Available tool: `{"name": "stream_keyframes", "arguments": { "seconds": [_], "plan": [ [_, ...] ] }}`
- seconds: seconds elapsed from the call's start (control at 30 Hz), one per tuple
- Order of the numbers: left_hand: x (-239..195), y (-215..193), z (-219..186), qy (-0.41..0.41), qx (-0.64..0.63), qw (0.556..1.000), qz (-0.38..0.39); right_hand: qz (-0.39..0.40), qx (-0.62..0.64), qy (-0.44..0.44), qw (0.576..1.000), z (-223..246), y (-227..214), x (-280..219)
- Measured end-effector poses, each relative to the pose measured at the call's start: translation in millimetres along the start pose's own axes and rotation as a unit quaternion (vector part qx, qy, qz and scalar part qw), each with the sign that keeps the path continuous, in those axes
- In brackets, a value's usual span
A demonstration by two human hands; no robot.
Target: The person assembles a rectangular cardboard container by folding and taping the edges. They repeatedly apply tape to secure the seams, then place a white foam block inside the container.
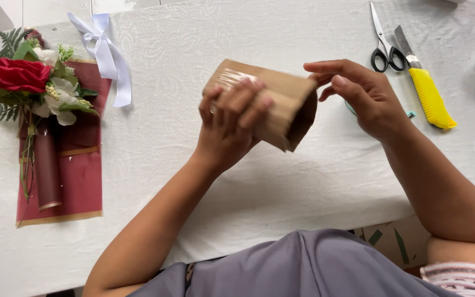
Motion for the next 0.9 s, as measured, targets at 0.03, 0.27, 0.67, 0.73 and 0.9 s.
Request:
{"name": "stream_keyframes", "arguments": {
  "seconds": [0.03, 0.27, 0.67, 0.73, 0.9],
  "plan": [
    [6, -6, -1, 0.000, 0.001, 1.000, -0.001, 0.001, -0.001, -0.001, 1.000, 1, 2, 0],
    [17, -26, -6, -0.261, -0.323, 0.900, 0.133, 0.007, 0.044, -0.016, 0.999, 10, 26, -12],
    [37, -45, -4, -0.028, -0.096, 0.977, 0.191, 0.025, -0.308, -0.177, 0.934, 45, 11, 2],
    [43, -51, -9, -0.009, -0.037, 0.982, 0.183, 0.004, -0.354, -0.169, 0.920, 41, 18, -3],
    [42, -51, -23, -0.007, 0.030, 0.977, 0.209, -0.030, -0.022, 0.152, 0.988, 14, 36, -14]
  ]
}}
Point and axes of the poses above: each hand's wrist, its own x-axis towards the middle knuckle, its own y-axis out of the palm, z = x × y, the point moved 1 cm from there along x, towards the middle knuckle, and after that the axes turned 5 degrees about x, right-handed, at the moved point
